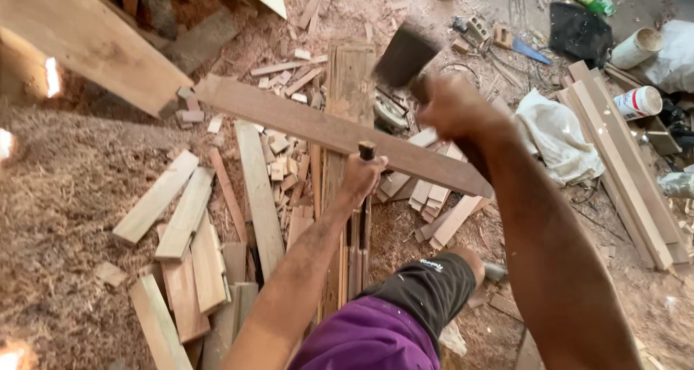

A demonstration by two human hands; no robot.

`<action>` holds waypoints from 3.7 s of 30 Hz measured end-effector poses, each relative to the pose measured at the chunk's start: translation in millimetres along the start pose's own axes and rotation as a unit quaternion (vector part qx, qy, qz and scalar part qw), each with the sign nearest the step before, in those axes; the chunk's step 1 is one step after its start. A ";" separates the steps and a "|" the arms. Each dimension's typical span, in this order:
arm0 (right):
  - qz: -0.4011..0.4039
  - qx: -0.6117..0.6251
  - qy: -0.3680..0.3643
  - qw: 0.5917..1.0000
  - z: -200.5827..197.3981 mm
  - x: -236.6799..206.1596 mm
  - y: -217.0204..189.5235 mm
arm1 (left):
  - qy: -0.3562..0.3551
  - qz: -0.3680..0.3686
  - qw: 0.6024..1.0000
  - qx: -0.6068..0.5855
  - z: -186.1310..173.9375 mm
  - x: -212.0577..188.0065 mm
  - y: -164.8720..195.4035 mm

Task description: The person sits on the floor of a woodworking shop and uses a small axe to split and trim pieces of wood into smaller strips, holding each piece against a base plank while chopping. They reposition the wood between cuts and set finished pieces aside among the scrap pile.

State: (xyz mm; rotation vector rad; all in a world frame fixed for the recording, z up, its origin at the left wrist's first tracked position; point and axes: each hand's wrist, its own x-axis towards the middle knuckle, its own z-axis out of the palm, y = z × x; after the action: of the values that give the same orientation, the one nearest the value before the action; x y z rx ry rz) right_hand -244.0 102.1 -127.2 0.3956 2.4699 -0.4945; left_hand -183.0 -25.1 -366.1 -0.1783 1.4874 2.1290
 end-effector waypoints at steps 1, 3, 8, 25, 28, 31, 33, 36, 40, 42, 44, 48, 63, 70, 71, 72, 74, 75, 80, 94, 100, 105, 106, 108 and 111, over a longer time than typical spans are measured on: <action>-0.025 0.088 0.084 0.992 -1.5 2.6 -2.7 | 0.012 -0.001 1.000 0.005 -1.6 4.3 -0.8; -0.047 0.124 0.129 0.983 3.5 5.0 -5.3 | 0.011 -0.005 1.000 0.001 -1.3 7.1 -1.5; -0.045 -0.036 -0.145 0.988 70.6 -3.7 11.3 | 0.089 0.054 0.994 0.016 11.1 -29.8 -7.1; 0.148 0.519 0.036 0.841 273.7 -172.4 211.2 | 0.089 0.044 0.993 0.067 12.5 -18.7 20.2; 0.157 0.571 0.062 0.804 299.6 -198.5 231.0 | 0.083 0.081 0.989 0.087 14.5 -56.1 54.6; 0.130 0.597 0.075 0.788 309.1 -206.8 236.2 | 0.156 0.228 0.951 0.142 22.4 -84.2 70.0; 0.124 0.594 0.075 0.791 308.7 -207.4 235.2 | 0.113 0.266 0.955 0.069 26.8 -98.3 61.2; 0.125 0.571 0.073 0.808 304.5 -209.1 229.8 | 0.083 0.270 0.959 0.020 24.0 -116.0 28.2; 0.103 0.550 0.065 0.826 293.7 -220.3 218.5 | 0.059 0.291 0.954 0.042 8.1 -133.1 -13.4; 0.079 0.547 0.067 0.831 282.7 -225.3 208.8 | 0.070 0.267 0.960 0.053 4.7 -137.4 -25.7; 0.053 0.553 0.074 0.828 265.2 -229.1 195.3 | 0.067 0.287 0.948 0.121 9.1 -140.0 -34.7; 0.048 0.408 0.120 0.904 205.5 -247.2 166.6 | 0.059 0.311 0.920 0.232 33.7 -147.7 -51.2; -0.218 0.050 0.221 0.949 202.3 -290.4 97.0 | -0.063 0.417 0.892 0.163 25.3 -195.2 -71.9; -0.193 0.338 0.364 0.846 176.5 -319.2 93.6 | -0.164 0.292 0.916 0.221 15.5 -200.0 -55.0; -0.248 0.395 0.396 0.791 184.5 -309.7 91.5 | -0.184 0.282 0.913 0.231 12.9 -201.3 -52.4; -0.120 0.228 0.268 0.928 193.2 -297.1 90.5 | -0.202 0.274 0.909 0.240 10.5 -201.3 -50.3; -0.048 0.008 0.133 0.990 211.9 -267.6 89.4 | -0.191 0.361 0.876 0.255 10.6 -190.3 -43.4; -0.110 -0.026 0.144 0.983 220.1 -258.0 90.7 | -0.165 0.447 0.841 0.257 13.5 -179.1 -38.7; 0.013 0.145 0.124 0.981 211.7 -243.8 111.8 | 0.063 0.089 0.990 0.090 38.9 -99.6 4.5; 0.060 0.329 0.163 0.928 205.2 -287.3 140.9 | -0.097 0.475 0.754 0.443 1.8 -231.8 -97.0; -0.115 0.326 0.348 0.872 204.2 -302.4 115.3 | -0.108 0.262 0.905 0.316 18.3 -195.5 -69.2; -0.094 -0.085 0.086 0.988 239.4 -248.1 113.2 | -0.185 0.135 0.970 -0.085 9.8 -177.4 -62.5; -0.115 -0.026 0.152 0.981 242.2 -240.0 116.9 | -0.160 -0.106 0.944 -0.269 10.5 -159.9 -56.7; -0.022 0.114 0.146 0.982 245.3 -233.4 125.2 | -0.084 0.163 0.982 0.049 15.2 -117.8 -37.9; 0.045 0.220 0.135 0.965 248.9 -240.0 142.4 | 0.070 0.078 0.972 0.209 26.4 -92.6 -8.7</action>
State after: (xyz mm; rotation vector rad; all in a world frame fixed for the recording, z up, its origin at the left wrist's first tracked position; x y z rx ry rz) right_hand 120.0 81.3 -210.4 0.7948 2.5729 -1.0143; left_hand -95.0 -31.1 -326.4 -0.0603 2.0555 1.8933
